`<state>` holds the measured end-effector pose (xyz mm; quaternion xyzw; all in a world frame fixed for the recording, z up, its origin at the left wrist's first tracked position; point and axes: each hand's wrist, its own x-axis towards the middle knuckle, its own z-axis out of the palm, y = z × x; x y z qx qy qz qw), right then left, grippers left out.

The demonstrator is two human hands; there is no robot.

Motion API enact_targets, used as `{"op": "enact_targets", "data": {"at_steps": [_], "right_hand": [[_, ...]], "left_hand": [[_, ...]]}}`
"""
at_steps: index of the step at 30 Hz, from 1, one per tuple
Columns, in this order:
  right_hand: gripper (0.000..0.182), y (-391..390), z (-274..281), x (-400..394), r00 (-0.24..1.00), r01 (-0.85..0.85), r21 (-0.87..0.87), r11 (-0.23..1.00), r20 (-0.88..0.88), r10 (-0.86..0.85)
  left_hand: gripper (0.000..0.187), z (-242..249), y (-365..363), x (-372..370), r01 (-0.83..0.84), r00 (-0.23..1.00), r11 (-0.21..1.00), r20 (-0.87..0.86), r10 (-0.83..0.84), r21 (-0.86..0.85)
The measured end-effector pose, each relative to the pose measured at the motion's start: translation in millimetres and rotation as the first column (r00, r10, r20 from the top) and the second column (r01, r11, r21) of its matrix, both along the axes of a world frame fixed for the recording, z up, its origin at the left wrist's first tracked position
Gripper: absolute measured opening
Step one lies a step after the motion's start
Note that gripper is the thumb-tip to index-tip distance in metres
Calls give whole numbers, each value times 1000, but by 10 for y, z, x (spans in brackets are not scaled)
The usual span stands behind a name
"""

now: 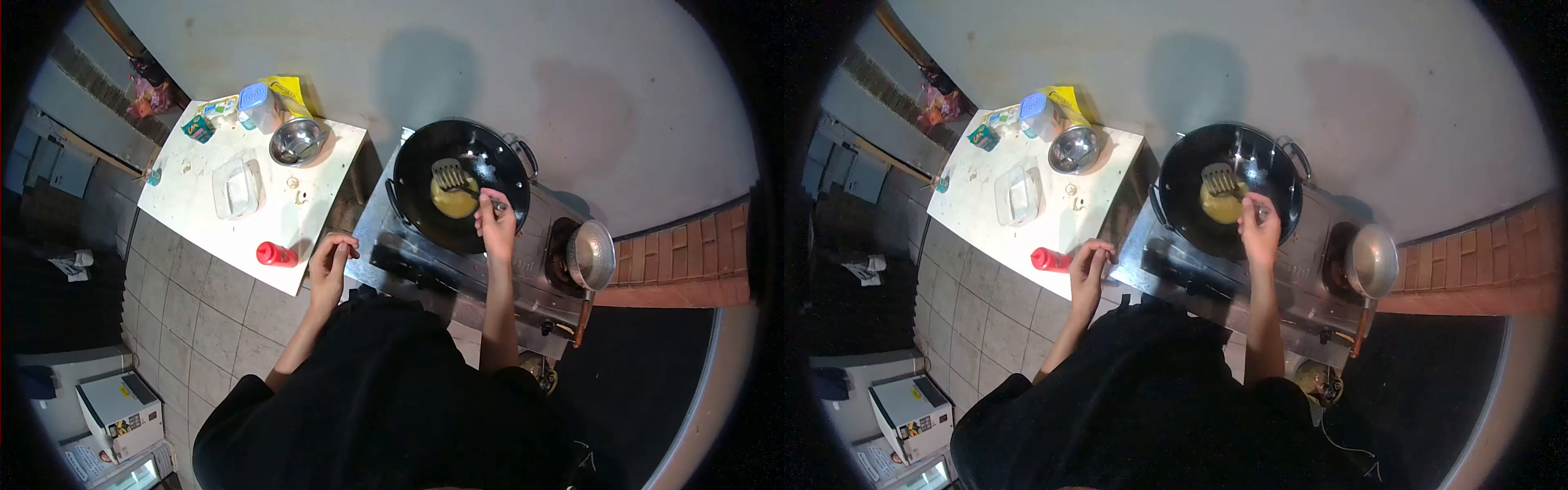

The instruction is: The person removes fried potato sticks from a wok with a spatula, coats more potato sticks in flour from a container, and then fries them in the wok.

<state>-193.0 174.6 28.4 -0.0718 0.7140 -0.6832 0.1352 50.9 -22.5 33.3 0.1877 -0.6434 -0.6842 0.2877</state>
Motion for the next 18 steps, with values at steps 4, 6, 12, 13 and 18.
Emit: {"op": "enact_targets", "data": {"at_steps": [4,6,12,13,18], "right_hand": [[21,-103,-251,-180,932,195,129,972,-333,-142],[21,-152,-164,-172,942,200,194,960,-307,-134],[20,-189,288,-75,955,189,367,911,-286,-84],[20,-169,289,-86,943,200,398,895,-325,-67],[21,-151,573,-16,938,210,481,851,-346,-36]], "left_hand": [[16,-50,-291,47,31,999,999,26,-32,42],[16,-49,-410,45,63,996,998,54,-65,29],[17,-46,-625,-82,118,993,992,16,-119,47],[17,-61,-648,-109,125,992,990,27,-127,61],[17,-123,-782,-285,202,979,975,-10,-202,91]]}}
